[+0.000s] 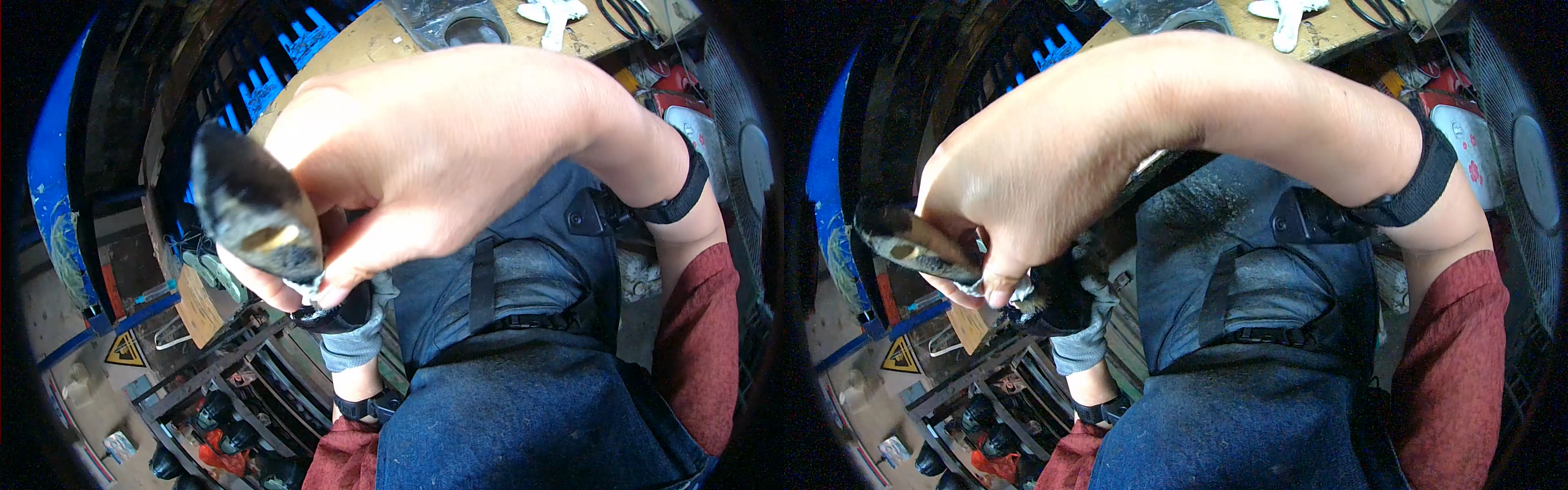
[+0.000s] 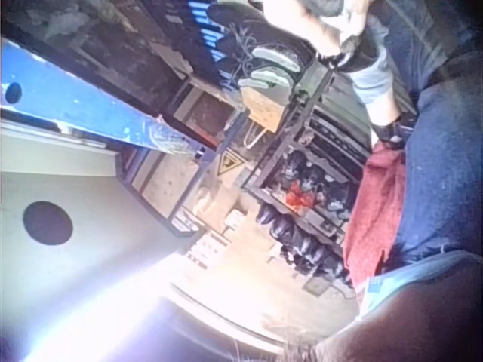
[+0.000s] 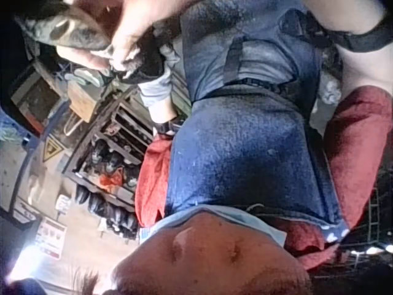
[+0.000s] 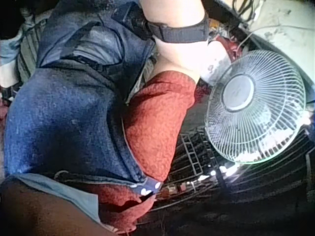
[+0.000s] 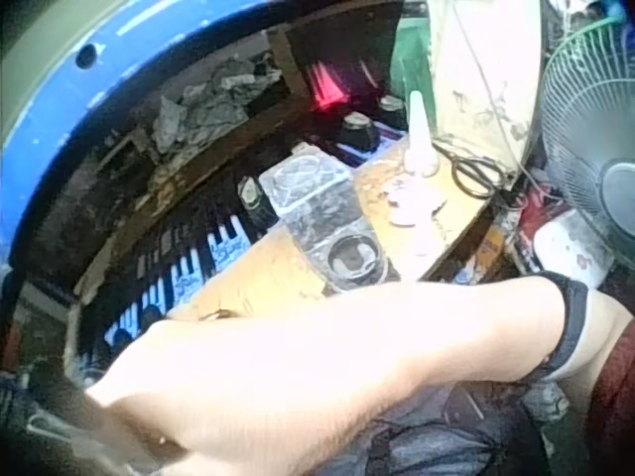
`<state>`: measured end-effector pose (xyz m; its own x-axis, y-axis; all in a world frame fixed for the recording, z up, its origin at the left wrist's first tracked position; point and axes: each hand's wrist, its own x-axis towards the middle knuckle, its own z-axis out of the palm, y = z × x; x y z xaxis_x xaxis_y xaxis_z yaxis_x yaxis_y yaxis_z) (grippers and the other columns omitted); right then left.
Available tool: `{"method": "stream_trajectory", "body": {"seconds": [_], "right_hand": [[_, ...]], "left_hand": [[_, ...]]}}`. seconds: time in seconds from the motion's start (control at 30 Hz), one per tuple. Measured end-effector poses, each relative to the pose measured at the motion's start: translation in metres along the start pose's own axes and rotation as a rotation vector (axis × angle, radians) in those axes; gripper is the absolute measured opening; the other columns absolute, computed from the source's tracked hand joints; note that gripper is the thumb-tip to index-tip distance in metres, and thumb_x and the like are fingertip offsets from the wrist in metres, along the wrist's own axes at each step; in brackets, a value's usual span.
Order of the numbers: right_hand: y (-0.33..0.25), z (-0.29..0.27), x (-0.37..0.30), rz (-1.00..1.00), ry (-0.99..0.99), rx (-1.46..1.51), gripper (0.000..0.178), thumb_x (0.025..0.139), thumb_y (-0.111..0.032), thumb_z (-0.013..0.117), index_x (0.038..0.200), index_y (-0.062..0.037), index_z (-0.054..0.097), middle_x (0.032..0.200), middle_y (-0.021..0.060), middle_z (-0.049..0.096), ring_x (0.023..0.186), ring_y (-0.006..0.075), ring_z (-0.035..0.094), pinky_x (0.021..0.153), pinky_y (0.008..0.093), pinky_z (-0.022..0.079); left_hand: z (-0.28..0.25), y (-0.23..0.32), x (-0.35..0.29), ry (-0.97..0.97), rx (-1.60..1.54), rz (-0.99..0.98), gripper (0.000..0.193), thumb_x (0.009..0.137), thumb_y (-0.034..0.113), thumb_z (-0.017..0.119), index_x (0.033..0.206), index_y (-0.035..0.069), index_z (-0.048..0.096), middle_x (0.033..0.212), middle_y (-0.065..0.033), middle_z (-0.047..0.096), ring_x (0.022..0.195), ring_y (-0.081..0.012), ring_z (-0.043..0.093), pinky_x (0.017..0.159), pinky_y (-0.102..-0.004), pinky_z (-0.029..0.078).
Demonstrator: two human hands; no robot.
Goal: Apply glue or adhesive to the sole or edge of a shoe using a brush.
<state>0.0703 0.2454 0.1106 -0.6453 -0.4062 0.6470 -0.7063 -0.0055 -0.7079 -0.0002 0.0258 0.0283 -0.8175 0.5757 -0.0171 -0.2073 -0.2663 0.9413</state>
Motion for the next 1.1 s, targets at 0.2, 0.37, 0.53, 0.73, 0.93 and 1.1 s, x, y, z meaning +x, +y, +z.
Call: {"method": "stream_trajectory", "body": {"seconds": [0.2,0.37,0.53,0.73,0.93,1.1], "right_hand": [[0.001,-0.019,-0.010,-0.179,-0.020,0.035,0.030,0.087,-0.023,0.069,0.088,0.0040,0.057,0.073,0.0122,0.056,0.067,0.0219,0.051,0.062,0.0349,0.043],[0.020,-0.026,-0.006,0.057,-0.092,-0.190,0.009,0.087,-0.005,0.065,0.093,0.0008,0.064,0.094,0.0114,0.067,0.086,0.0239,0.065,0.078,0.0347,0.050],[0.029,-0.013,-0.013,0.058,0.517,0.018,0.016,0.087,-0.018,0.068,0.095,-0.0051,0.068,0.086,0.0055,0.069,0.082,0.0149,0.065,0.077,0.0303,0.051],[0.017,-0.018,-0.047,0.607,1.121,0.344,0.018,0.098,-0.022,0.056,0.101,-0.0037,0.058,0.082,0.0044,0.063,0.066,0.0088,0.061,0.055,0.0205,0.050],[0.031,-0.040,-0.009,0.494,1.117,0.208,0.025,0.097,-0.025,0.060,0.098,-0.0002,0.055,0.083,0.0103,0.066,0.064,0.0118,0.065,0.054,0.0216,0.053],[0.037,-0.050,0.018,0.508,1.043,0.048,0.023,0.096,-0.022,0.061,0.095,0.0003,0.054,0.079,0.0090,0.065,0.060,0.0103,0.063,0.053,0.0217,0.051]], "left_hand": [[0.003,-0.002,-0.006,-0.002,-0.047,-0.104,0.052,0.103,0.033,0.042,0.144,0.003,0.035,0.135,-0.0083,0.051,0.121,-0.0176,0.051,0.102,-0.0330,0.043],[-0.002,-0.001,-0.018,0.016,-0.106,-0.229,0.052,0.103,0.034,0.040,0.144,0.002,0.036,0.135,-0.0079,0.052,0.120,-0.0173,0.052,0.102,-0.0326,0.044],[0.005,0.006,-0.024,0.060,-0.170,-0.327,0.052,0.104,0.035,0.039,0.144,0.002,0.037,0.134,-0.0074,0.053,0.120,-0.0169,0.052,0.102,-0.0322,0.044],[-0.002,-0.007,-0.032,0.326,0.533,-0.012,0.057,0.089,0.014,0.062,0.137,-0.002,0.037,0.127,-0.0127,0.051,0.116,-0.0194,0.051,0.103,-0.0335,0.040],[-0.011,-0.026,-0.046,0.188,0.634,0.215,0.085,0.068,0.006,0.073,0.140,-0.004,0.029,0.134,-0.0157,0.043,0.123,-0.0245,0.046,0.108,-0.0377,0.037],[-0.007,-0.019,-0.055,0.132,0.587,0.154,0.090,0.063,0.003,0.072,0.141,-0.004,0.028,0.136,-0.0159,0.041,0.124,-0.0255,0.045,0.109,-0.0378,0.035]]}}
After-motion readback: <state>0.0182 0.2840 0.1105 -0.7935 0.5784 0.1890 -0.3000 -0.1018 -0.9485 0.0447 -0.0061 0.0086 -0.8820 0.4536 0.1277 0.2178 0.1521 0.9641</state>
